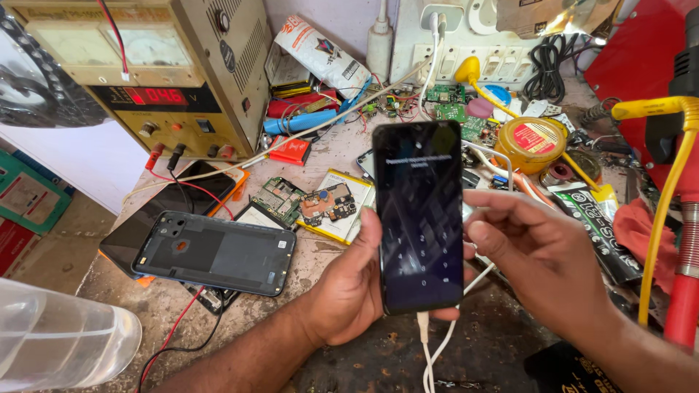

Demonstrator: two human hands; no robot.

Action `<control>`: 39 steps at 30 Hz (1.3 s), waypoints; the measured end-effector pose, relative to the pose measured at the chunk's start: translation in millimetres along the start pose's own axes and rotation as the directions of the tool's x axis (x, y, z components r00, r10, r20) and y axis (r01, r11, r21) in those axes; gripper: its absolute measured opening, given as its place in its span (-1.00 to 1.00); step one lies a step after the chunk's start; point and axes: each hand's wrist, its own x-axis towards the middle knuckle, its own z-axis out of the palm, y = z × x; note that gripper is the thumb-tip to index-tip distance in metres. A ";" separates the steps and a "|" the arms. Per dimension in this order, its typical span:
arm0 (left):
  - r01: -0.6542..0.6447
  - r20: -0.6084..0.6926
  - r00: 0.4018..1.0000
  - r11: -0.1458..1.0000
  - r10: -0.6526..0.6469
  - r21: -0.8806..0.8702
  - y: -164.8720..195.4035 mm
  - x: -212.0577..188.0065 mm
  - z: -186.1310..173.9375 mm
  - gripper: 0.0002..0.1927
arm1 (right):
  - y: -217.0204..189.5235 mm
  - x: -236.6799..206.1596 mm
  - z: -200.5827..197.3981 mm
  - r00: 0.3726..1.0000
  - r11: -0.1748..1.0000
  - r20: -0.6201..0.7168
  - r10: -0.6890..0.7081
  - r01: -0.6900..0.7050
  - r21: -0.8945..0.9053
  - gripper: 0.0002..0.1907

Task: The person uses a green-handled screwdriver to remove screws from a disassembled smartphone, then reassembles the device and powers it on to confirm the screen displays a password prompt.

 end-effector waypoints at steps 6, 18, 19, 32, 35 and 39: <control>-0.140 -0.082 0.987 0.990 0.140 0.010 2.0 1.7 -3.0 -0.05 | -18.0 -17.7 5.4 0.720 0.526 0.342 -0.603 0.682 -0.509 -0.67; -0.123 -0.043 0.991 0.985 0.129 0.122 0.6 -2.8 1.3 -0.05 | -22.3 -24.5 7.1 0.720 0.535 0.205 -0.663 0.647 -0.543 -0.58; -0.113 -0.028 0.993 0.984 0.117 0.135 1.1 -3.5 1.6 -0.04 | -20.7 -24.1 4.3 0.708 0.539 0.178 -0.684 0.654 -0.531 -0.56; 0.013 -0.004 1.000 0.975 -0.012 0.220 -2.4 -10.9 7.3 -0.01 | -37.3 -10.3 -3.6 0.835 0.555 0.190 -0.517 0.496 -0.668 0.05; -0.035 -0.018 0.999 0.985 0.039 0.168 -2.4 -6.1 6.1 -0.02 | -40.4 -14.0 -0.8 0.755 0.470 0.311 -0.577 0.618 -0.630 -0.23; -0.030 -0.046 0.998 0.998 0.033 0.062 -1.0 -3.5 2.9 -0.01 | -41.5 -18.3 0.7 0.687 0.512 0.390 -0.613 0.722 -0.466 -0.57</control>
